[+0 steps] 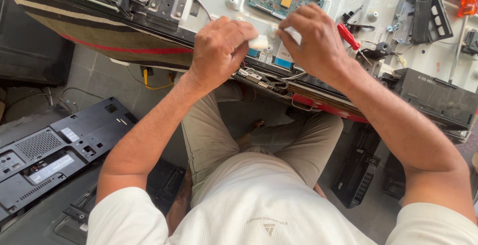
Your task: The person works on the back of a television, disconnecting cables and removing the main circuit board from the chassis, then handling and repositioning the board and reconnecting wires before fitting a metal cover panel back onto the TV back.
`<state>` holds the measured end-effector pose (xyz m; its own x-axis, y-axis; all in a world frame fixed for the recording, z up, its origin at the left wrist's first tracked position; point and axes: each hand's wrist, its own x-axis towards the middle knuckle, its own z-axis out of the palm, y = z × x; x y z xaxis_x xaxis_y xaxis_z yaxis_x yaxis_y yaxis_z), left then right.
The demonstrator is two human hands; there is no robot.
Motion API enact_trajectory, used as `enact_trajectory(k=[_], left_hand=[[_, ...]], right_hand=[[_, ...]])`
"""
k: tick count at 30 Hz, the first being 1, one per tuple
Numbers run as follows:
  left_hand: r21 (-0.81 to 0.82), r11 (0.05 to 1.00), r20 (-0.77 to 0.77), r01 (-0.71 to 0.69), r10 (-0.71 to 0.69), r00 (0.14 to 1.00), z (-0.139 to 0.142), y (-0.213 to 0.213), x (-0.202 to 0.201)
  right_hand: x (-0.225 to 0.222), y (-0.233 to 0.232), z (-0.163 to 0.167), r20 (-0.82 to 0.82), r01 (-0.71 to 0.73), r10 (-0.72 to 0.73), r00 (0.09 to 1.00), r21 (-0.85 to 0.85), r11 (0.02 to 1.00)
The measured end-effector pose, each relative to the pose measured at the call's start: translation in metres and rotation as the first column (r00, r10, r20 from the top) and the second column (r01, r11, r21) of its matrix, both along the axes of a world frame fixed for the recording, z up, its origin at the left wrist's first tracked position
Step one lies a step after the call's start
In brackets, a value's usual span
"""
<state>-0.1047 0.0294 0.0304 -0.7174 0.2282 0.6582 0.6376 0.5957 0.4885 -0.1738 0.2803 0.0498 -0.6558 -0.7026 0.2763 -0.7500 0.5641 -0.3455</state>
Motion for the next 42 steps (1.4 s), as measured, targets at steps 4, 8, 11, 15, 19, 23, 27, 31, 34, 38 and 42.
enact_trajectory(k=[4, 8, 11, 15, 19, 23, 27, 31, 34, 38, 42], left_hand=[[0.134, 0.99, 0.139, -0.051, 0.032, 0.99, 0.003, 0.006, 0.0], [0.261, 0.952, 0.333, -0.157, 0.064, 0.941, 0.005, 0.012, -0.002], [0.249, 0.942, 0.401, -0.225, 0.111, 0.909, 0.005, 0.015, -0.006], [0.197, 0.947, 0.43, -0.254, 0.15, 0.89, 0.005, 0.016, -0.01], [0.149, 0.95, 0.481, -0.274, 0.173, 0.859, 0.007, 0.018, -0.012], [0.137, 0.954, 0.47, -0.266, 0.174, 0.865, 0.009, 0.02, -0.012], [0.125, 0.952, 0.491, -0.279, 0.185, 0.851, 0.01, 0.019, -0.012], [0.114, 0.953, 0.518, -0.281, 0.185, 0.835, 0.011, 0.019, -0.012], [0.107, 0.954, 0.521, -0.279, 0.185, 0.833, 0.01, 0.019, -0.013], [0.08, 0.957, 0.521, -0.277, 0.197, 0.83, 0.009, 0.019, -0.014], [0.066, 0.957, 0.525, -0.281, 0.207, 0.826, 0.009, 0.021, -0.015]], right_hand=[[-0.02, -0.01, -0.004, -0.081, 0.037, -0.035, 0.996, 0.028, 0.999], [-0.029, -0.022, -0.009, -0.149, -0.009, 0.01, 0.989, 0.01, 1.0], [-0.03, -0.026, -0.009, -0.194, -0.04, 0.045, 0.98, 0.025, 0.999], [-0.031, -0.029, -0.008, -0.26, -0.041, 0.069, 0.963, 0.11, 0.993], [-0.034, -0.031, -0.006, -0.228, -0.037, 0.085, 0.97, 0.205, 0.978], [-0.04, -0.032, -0.002, -0.199, -0.066, 0.111, 0.974, 0.218, 0.974], [-0.043, -0.033, 0.0, -0.171, -0.081, 0.121, 0.978, 0.221, 0.972], [-0.044, -0.032, 0.001, -0.17, -0.097, 0.13, 0.977, 0.191, 0.977], [-0.046, -0.028, 0.002, -0.074, -0.105, 0.117, 0.99, 0.151, 0.983], [-0.051, -0.02, 0.003, -0.099, -0.012, 0.023, 0.995, 0.111, 0.994], [-0.058, -0.014, 0.0, -0.101, 0.028, -0.01, 0.995, 0.178, 0.984]])
